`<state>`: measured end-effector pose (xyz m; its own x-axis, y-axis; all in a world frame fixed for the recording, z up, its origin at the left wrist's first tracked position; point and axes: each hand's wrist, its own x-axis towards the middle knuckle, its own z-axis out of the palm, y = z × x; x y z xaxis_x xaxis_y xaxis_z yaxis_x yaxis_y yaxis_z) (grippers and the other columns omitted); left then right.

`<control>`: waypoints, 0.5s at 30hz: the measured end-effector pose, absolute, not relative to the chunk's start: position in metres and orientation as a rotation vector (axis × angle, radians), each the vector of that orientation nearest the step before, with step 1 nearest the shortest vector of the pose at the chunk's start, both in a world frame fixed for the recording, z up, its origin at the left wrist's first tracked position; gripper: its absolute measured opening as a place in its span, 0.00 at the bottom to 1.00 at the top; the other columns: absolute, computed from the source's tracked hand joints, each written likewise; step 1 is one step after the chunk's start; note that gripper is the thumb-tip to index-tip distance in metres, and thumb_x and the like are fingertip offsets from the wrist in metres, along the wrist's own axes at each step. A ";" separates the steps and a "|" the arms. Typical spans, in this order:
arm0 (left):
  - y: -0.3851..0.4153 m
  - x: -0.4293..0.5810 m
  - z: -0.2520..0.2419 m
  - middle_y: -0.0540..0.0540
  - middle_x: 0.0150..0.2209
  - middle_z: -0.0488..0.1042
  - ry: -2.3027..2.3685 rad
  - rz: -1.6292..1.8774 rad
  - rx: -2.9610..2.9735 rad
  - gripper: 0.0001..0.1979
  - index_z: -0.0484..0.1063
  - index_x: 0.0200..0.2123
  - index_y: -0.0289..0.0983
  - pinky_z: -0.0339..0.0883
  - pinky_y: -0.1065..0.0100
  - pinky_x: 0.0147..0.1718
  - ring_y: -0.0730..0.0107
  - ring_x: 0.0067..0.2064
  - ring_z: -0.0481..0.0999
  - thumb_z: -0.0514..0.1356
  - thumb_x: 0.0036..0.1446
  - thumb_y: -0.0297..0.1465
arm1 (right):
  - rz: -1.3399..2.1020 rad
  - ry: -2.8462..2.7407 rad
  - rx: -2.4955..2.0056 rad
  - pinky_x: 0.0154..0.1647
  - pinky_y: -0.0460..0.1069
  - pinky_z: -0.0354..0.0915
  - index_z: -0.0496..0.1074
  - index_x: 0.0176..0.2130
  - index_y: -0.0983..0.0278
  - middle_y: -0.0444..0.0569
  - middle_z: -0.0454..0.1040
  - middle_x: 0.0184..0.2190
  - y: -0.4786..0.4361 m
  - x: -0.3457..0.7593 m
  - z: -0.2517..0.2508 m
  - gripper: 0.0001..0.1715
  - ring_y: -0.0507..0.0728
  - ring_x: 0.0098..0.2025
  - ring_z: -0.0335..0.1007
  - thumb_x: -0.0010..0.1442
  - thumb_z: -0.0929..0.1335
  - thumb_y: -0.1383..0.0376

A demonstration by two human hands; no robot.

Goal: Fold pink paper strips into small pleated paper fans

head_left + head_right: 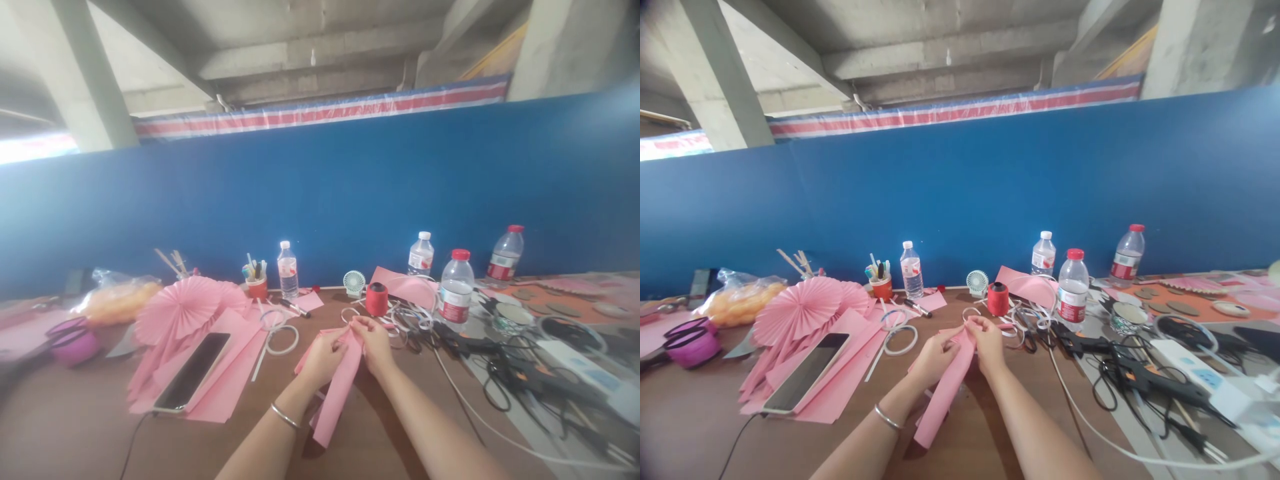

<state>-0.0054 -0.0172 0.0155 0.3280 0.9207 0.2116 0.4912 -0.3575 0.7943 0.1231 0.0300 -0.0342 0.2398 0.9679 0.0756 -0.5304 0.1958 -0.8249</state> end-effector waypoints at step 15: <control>-0.022 -0.005 0.016 0.46 0.33 0.74 1.103 0.768 1.666 0.32 0.56 0.55 0.39 0.66 0.71 0.28 0.70 0.29 0.73 0.55 0.44 0.24 | 0.992 -0.699 -0.882 0.24 0.46 0.60 0.73 0.27 0.66 0.45 0.72 0.21 0.036 0.137 -0.033 0.17 0.53 0.23 0.65 0.37 0.74 0.58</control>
